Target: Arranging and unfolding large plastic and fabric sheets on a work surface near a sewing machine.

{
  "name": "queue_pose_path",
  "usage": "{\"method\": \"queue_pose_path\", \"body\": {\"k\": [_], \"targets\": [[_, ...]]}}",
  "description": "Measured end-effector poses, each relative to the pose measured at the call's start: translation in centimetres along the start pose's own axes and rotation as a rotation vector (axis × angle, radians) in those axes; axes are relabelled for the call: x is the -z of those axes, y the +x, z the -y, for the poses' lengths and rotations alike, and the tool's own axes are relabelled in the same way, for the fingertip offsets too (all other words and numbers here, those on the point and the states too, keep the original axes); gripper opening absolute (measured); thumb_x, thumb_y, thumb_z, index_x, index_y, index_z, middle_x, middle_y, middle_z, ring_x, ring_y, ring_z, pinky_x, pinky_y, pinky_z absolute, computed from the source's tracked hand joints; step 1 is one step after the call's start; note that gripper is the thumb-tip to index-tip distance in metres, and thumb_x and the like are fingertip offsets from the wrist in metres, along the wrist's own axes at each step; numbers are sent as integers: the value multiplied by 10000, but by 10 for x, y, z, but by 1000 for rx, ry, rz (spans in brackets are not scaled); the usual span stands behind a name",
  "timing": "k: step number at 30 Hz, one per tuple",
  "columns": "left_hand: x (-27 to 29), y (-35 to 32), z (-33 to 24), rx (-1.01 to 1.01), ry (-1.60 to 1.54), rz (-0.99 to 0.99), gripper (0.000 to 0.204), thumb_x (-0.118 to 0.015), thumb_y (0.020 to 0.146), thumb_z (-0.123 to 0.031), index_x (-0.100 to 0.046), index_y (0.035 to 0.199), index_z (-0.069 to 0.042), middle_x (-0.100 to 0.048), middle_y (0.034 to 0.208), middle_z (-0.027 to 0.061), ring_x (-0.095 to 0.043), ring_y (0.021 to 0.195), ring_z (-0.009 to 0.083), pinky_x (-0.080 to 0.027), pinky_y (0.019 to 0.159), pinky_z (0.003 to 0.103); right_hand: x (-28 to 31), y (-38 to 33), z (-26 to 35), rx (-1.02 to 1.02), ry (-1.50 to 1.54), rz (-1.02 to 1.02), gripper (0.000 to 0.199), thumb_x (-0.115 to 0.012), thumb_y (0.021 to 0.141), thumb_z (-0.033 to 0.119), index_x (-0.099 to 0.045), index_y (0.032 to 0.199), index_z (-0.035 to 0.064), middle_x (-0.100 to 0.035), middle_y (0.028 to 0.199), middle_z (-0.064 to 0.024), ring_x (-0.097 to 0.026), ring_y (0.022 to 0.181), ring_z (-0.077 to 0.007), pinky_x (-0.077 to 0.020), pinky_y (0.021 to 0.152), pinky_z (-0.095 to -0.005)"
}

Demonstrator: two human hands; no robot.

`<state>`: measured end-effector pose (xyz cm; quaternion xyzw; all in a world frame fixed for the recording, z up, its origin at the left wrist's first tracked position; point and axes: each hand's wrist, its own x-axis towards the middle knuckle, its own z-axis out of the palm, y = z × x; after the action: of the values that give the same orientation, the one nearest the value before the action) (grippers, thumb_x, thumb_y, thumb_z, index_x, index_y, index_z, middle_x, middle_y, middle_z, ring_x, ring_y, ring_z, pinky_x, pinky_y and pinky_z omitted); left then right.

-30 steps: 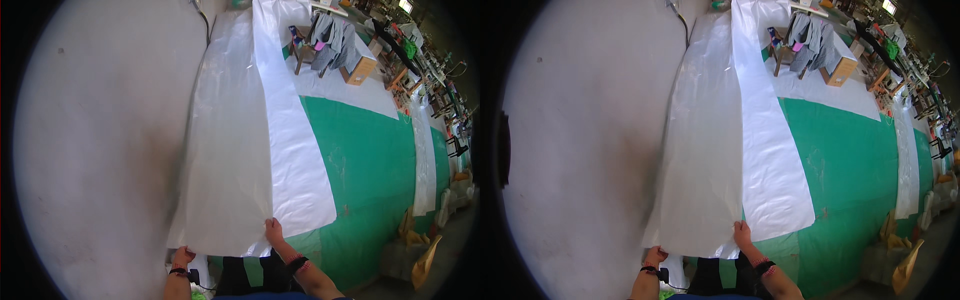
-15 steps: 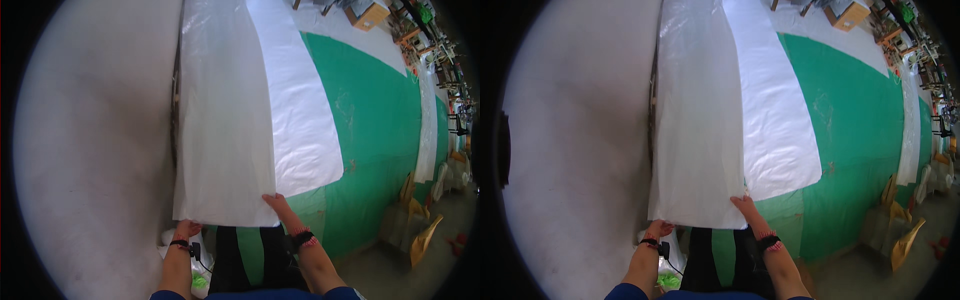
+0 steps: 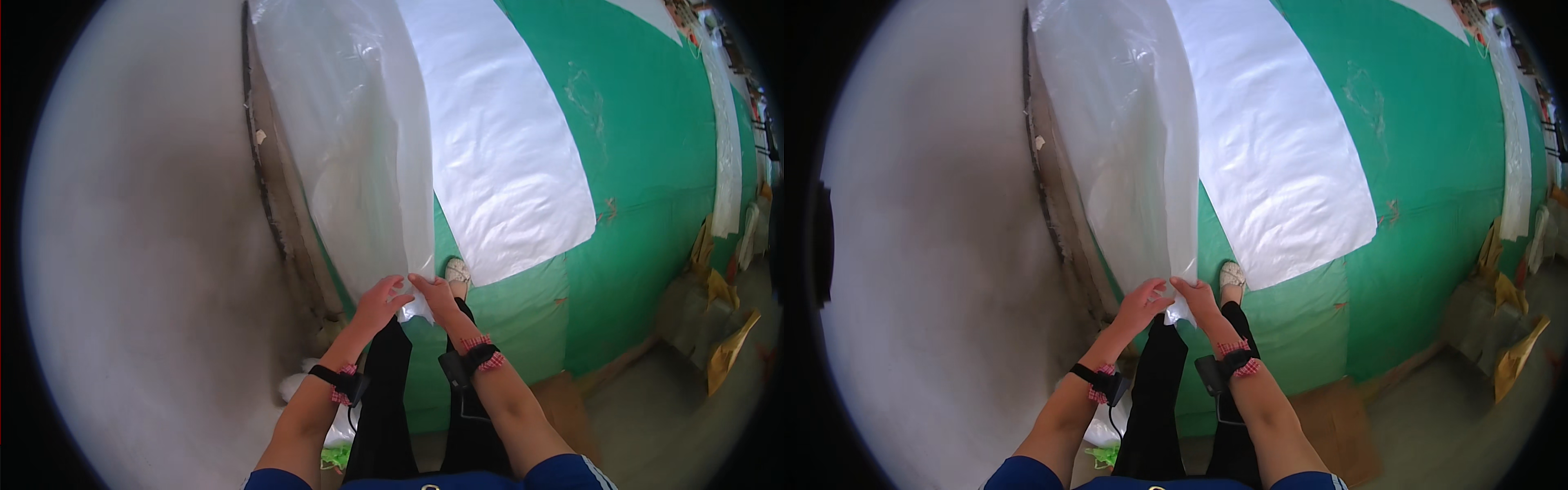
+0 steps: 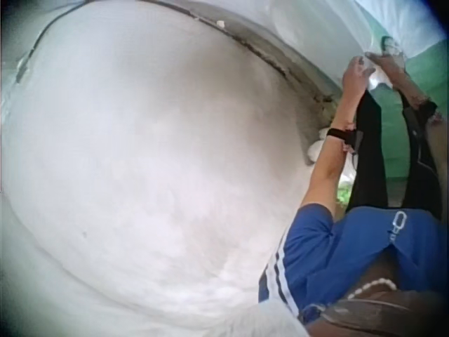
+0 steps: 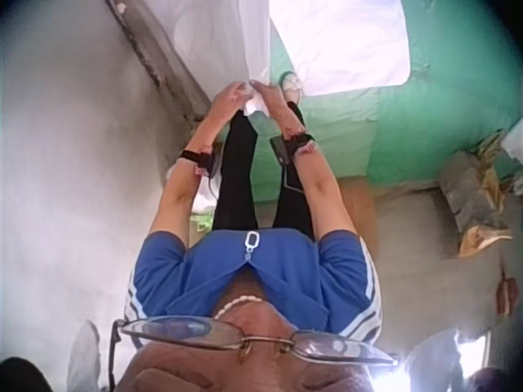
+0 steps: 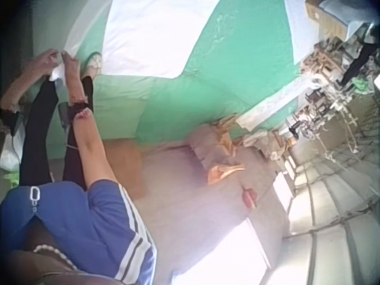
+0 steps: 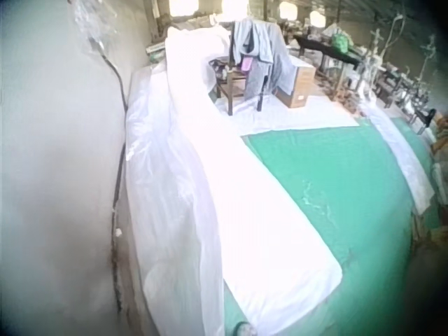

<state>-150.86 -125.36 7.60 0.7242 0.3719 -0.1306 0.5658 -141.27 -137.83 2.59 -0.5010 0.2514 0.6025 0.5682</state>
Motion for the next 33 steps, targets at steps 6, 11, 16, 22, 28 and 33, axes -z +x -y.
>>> {"method": "queue_pose_path", "body": {"k": [6,11,16,22,28,33], "targets": [[-25,34,23,33,88,115,310,-680,792,-233,-572,989,-20,-610,861,98,-607,754,196,-490,702,303,8,15,-13,28,103,-84,354,-664,802,408,-618,886,68,-606,765,-10,-575,662,-110,-465,570,-276],[-37,53,33,-46,-129,103,104,-575,871,-99,-578,876,5,-591,750,61,-595,716,136,-487,674,246,25,22,-10,9,244,36,579,-478,855,586,-599,1004,40,-602,802,-32,-568,683,-138,-475,607,-297],[-36,65,26,172,-309,-64,80,-559,876,-89,-569,901,-13,-592,770,33,-577,710,105,-480,665,245,48,39,-13,11,400,-138,747,-284,864,675,-540,1123,23,-589,901,-72,-563,767,-164,-470,674,-284],[-78,75,19,-107,26,-1,67,-573,854,-79,-538,895,-39,-576,764,21,-567,700,115,-468,629,278,44,32,-9,25,365,-131,717,-282,886,643,-537,1125,16,-579,953,-67,-546,822,-153,-454,730,-281],[-68,68,28,-19,-225,-78,94,-497,917,-95,-542,933,-14,-575,761,39,-547,681,105,-474,645,256,47,18,-1,114,421,-91,539,-433,900,512,-569,1086,25,-597,928,-46,-550,811,-125,-456,712,-260],[-30,65,20,163,-540,-398,128,-476,926,-139,-524,895,-25,-533,784,24,-530,749,103,-470,676,270,56,28,-17,193,373,-60,311,-585,884,258,-575,1087,23,-613,893,-12,-551,768,-77,-453,691,-237]]}}
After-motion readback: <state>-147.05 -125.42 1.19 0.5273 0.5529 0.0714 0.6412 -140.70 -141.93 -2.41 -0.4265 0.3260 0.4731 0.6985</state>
